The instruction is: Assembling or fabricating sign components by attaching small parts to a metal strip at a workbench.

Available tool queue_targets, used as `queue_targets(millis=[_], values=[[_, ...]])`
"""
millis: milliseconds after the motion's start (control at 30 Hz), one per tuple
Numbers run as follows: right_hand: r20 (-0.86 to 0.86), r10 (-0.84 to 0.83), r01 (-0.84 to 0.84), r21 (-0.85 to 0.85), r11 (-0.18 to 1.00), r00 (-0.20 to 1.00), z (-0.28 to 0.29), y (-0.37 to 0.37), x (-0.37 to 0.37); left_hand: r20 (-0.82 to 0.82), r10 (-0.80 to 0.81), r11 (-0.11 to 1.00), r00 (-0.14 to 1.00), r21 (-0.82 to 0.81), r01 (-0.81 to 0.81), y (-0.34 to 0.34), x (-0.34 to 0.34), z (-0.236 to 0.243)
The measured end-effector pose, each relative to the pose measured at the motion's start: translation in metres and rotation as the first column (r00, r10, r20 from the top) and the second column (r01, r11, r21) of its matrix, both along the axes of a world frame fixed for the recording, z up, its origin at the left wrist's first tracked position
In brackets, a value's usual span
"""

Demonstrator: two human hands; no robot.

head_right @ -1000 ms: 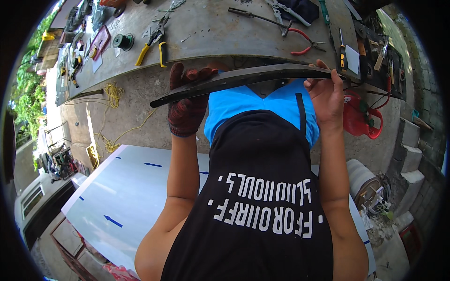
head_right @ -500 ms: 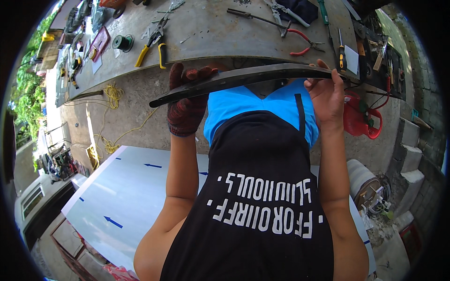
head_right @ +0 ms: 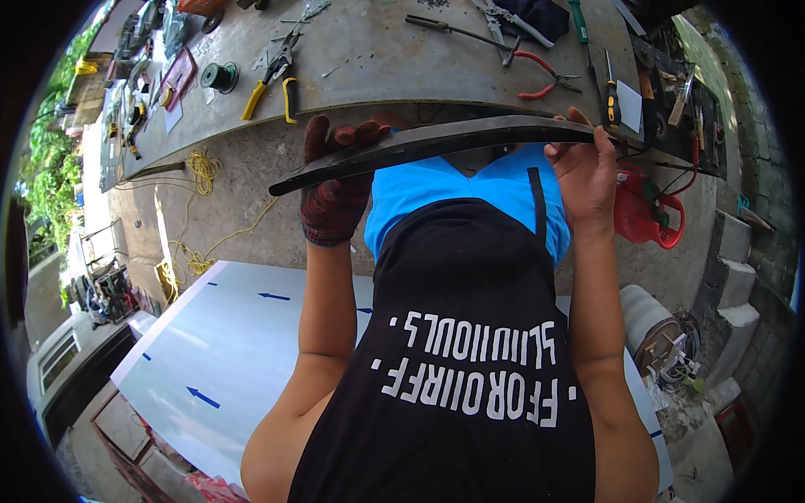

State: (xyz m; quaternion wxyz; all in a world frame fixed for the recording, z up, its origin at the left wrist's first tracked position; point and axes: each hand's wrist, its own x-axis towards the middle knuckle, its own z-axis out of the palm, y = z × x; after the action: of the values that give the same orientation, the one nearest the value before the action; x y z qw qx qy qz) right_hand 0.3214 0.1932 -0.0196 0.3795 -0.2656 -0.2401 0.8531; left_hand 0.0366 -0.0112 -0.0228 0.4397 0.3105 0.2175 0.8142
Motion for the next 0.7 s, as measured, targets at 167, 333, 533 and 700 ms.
queue_targets(millis=[167, 333, 533, 700], values=[[0.03, -0.063, 0.063, -0.019, 0.998, 0.998, 0.002, 0.0, -0.002, 0.03, -0.036, 0.999, 0.999, 0.014, 0.036, 0.0, -0.001, 0.0], [0.037, -0.004, 0.004, -0.005, 1.0, 0.999, -0.002, 0.003, 0.001, 0.077, -0.008, 1.0, 0.997, -0.02, 0.009, -0.001, 0.003, 0.001], [0.062, -0.01, 0.009, 0.006, 1.0, 0.998, -0.001, -0.001, -0.001, 0.126, -0.004, 0.999, 0.992, -0.04, 0.009, -0.005, 0.001, -0.001], [0.053, 0.01, -0.013, 0.058, 0.998, 0.999, -0.005, -0.004, -0.002, 0.188, -0.028, 0.999, 0.982, -0.019, 0.032, -0.011, -0.005, -0.015]])
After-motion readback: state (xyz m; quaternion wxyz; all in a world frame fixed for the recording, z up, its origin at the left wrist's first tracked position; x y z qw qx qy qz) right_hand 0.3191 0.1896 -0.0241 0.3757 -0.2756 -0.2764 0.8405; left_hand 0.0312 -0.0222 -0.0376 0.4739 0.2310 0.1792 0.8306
